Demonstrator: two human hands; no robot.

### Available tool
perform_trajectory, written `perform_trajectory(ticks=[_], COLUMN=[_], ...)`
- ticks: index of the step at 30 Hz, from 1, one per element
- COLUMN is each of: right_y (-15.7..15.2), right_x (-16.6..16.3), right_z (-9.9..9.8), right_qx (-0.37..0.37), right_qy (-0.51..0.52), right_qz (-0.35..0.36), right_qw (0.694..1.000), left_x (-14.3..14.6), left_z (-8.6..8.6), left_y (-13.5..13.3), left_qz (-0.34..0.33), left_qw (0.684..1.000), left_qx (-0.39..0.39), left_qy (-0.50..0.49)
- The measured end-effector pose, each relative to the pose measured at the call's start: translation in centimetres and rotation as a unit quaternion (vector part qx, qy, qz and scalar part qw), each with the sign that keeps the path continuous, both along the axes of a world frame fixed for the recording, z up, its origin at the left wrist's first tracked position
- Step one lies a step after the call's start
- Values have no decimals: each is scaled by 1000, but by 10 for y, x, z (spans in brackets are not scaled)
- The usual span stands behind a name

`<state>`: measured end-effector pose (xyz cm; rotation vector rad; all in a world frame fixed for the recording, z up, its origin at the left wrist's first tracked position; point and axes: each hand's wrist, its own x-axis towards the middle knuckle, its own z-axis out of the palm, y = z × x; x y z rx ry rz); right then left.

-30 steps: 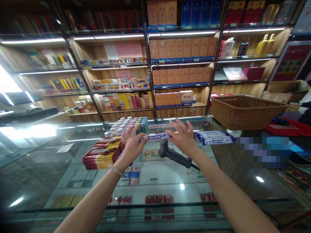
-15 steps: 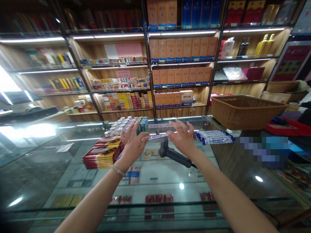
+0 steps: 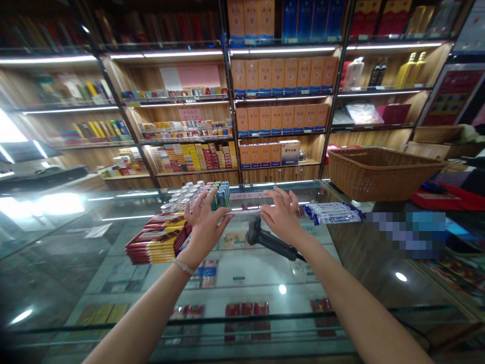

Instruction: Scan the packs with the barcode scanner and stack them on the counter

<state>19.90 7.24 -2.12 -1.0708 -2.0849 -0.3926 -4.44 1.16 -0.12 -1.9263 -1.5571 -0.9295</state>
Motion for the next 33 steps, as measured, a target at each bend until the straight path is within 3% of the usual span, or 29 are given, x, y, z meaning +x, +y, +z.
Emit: perform_trajectory(ticks=[10,16,20,27,33], right_y=[2,4,4,-2,-4], right_x=[2,1,0,0,-1], right_z=[-3,-5,-6,-1,-1], right_qx=[149,183,181,111,103], right_qy=[-28,-36,-35,-38,-40], right_qz=[-27,-39,-44,-43,-33], right_qw=[988,982,982,992,993], left_x=[-2,-1,-1,-6,0], left_z=[2,3,3,6,5], left_y=[3,3,2,-1,-5], left_qz=[-21,-27,-14,-15,-20], left_qw=[997,996,997,997,995], left_qx=[-55,-71,-66,24,30], left_qy=[-56,-43,-29,66,91])
